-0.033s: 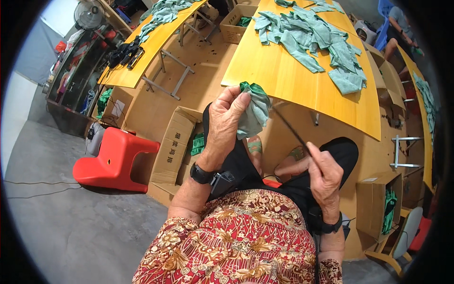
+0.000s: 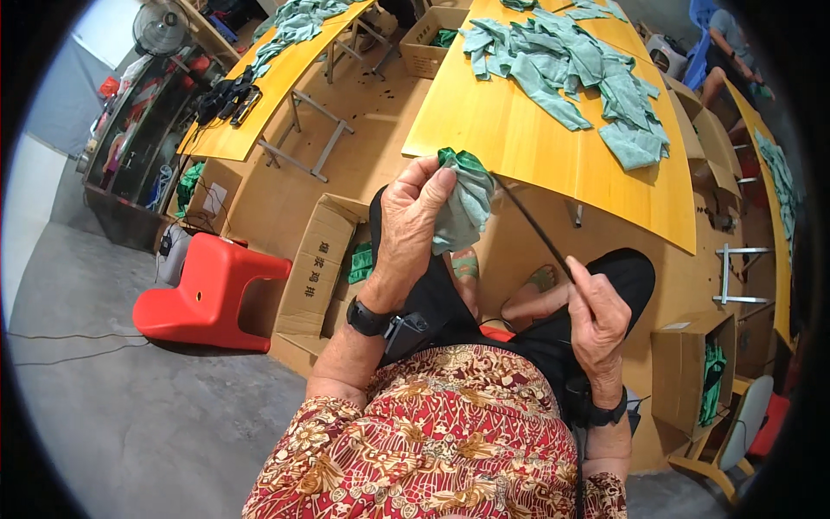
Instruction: Using a thin metal rod to turn green fabric strips inside out.
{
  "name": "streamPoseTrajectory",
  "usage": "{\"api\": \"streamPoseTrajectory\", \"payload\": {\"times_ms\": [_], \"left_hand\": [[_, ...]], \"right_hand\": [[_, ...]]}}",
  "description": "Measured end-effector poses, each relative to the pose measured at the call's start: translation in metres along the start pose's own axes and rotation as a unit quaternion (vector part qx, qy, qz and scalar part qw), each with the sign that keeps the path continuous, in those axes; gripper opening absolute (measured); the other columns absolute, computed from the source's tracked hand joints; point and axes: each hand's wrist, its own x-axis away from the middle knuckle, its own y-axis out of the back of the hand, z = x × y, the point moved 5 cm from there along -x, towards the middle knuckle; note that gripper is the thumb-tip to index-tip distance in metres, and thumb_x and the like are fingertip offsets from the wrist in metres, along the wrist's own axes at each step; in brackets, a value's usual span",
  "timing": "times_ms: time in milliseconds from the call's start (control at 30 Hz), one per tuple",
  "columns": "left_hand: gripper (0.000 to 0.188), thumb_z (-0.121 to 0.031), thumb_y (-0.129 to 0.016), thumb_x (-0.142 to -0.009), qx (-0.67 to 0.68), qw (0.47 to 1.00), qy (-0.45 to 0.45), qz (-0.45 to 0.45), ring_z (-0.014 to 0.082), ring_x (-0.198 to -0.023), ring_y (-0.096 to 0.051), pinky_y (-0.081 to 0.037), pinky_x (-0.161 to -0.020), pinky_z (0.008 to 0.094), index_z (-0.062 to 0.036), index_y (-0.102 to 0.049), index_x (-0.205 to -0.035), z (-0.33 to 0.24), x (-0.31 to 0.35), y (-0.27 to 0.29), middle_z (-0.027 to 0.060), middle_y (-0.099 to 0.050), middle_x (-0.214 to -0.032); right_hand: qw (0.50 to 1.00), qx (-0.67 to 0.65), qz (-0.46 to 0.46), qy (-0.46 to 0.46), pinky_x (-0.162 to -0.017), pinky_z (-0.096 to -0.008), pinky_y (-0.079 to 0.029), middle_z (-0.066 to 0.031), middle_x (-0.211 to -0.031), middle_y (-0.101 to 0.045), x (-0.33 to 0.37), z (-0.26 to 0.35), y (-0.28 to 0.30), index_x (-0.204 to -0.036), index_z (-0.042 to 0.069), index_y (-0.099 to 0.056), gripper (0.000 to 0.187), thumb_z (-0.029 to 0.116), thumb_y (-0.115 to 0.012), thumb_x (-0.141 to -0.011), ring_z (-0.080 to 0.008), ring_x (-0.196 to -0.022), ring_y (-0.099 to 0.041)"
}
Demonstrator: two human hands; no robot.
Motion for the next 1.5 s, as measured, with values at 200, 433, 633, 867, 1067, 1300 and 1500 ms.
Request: {"api": "streamPoseTrajectory", "payload": {"times_ms": [200,433,633,867,1067,1300,1500], "left_hand": [[0.029,-0.022,-0.060,-0.098,-0.018,1.000,0.004,0.017,0.0046,-0.080,-0.061,-0.051,-0.073,0.0203,0.0012,-0.064,-0.114,0.008,-0.001,-0.010,0.0003,-0.068,-0.093],[0.038,-0.031,-0.051,-0.102,-0.190,0.980,-0.017,0.059,-0.0004,-0.069,-0.046,-0.040,-0.060,0.0167,-0.0026,-0.063,-0.125,0.004,0.004,-0.012,-0.0070,-0.059,-0.078],[0.044,-0.035,-0.048,-0.103,-0.196,0.976,-0.036,0.093,0.0001,-0.064,-0.042,-0.036,-0.056,0.0167,-0.0065,-0.055,-0.135,-0.002,0.008,-0.022,-0.0091,-0.049,-0.072],[0.056,-0.045,-0.037,-0.104,-0.034,0.989,0.063,0.127,-0.0010,-0.059,-0.044,-0.036,-0.053,0.0157,-0.0040,-0.046,-0.141,0.004,0.012,-0.024,-0.0085,-0.052,-0.068],[0.060,-0.048,-0.038,-0.103,-0.180,0.968,0.018,0.173,0.0013,-0.059,-0.040,-0.031,-0.053,0.0171,-0.0012,-0.047,-0.140,0.009,0.015,-0.029,-0.0071,-0.051,-0.069],[0.051,-0.040,-0.041,-0.104,-0.179,0.971,0.031,0.153,0.0034,-0.070,-0.047,-0.040,-0.062,0.0195,0.0007,-0.053,-0.131,0.006,0.012,-0.031,-0.0037,-0.055,-0.083],[0.035,-0.029,-0.050,-0.103,-0.099,0.994,-0.055,0.004,0.0043,-0.083,-0.056,-0.047,-0.074,0.0200,0.0004,-0.062,-0.117,0.009,0.014,-0.007,0.0007,-0.065,-0.096]], "right_hand": [[0.999,0.029,0.023,0.033,-0.058,-0.0323,-0.047,-0.0122,-0.073,-0.056,-0.005,-0.008,-0.002,-0.118,0.001,-0.065,0.039,-0.011,-0.062,-0.081,-0.0254,-0.063,-0.057],[0.996,0.026,0.078,0.040,-0.058,-0.0327,-0.047,-0.0126,-0.072,-0.055,-0.007,-0.008,-0.001,-0.119,0.002,-0.064,0.040,-0.011,-0.063,-0.081,-0.0261,-0.063,-0.058],[0.995,-0.047,0.086,0.002,-0.058,-0.0287,-0.045,-0.0112,-0.070,-0.054,-0.004,-0.015,-0.011,-0.117,0.000,-0.065,0.036,-0.010,-0.062,-0.083,-0.0211,-0.062,-0.057],[0.988,-0.103,0.114,-0.024,-0.059,-0.0259,-0.043,-0.0086,-0.070,-0.055,-0.005,-0.021,-0.015,-0.117,-0.001,-0.066,0.032,-0.007,-0.060,-0.086,-0.0166,-0.061,-0.055],[0.991,-0.063,0.119,-0.011,-0.060,-0.0274,-0.045,-0.0097,-0.071,-0.055,-0.012,-0.012,-0.014,-0.118,-0.001,-0.065,0.033,-0.007,-0.059,-0.086,-0.0179,-0.062,-0.057],[0.986,-0.093,0.136,-0.042,-0.061,-0.0259,-0.046,-0.0101,-0.071,-0.053,-0.018,-0.010,-0.024,-0.120,0.001,-0.064,0.036,-0.009,-0.059,-0.086,-0.0182,-0.064,-0.059],[0.995,-0.033,0.091,-0.008,-0.059,-0.0265,-0.045,-0.0092,-0.072,-0.053,-0.004,-0.012,-0.020,-0.120,0.001,-0.064,0.036,-0.009,-0.061,-0.085,-0.0171,-0.060,-0.053]]}}
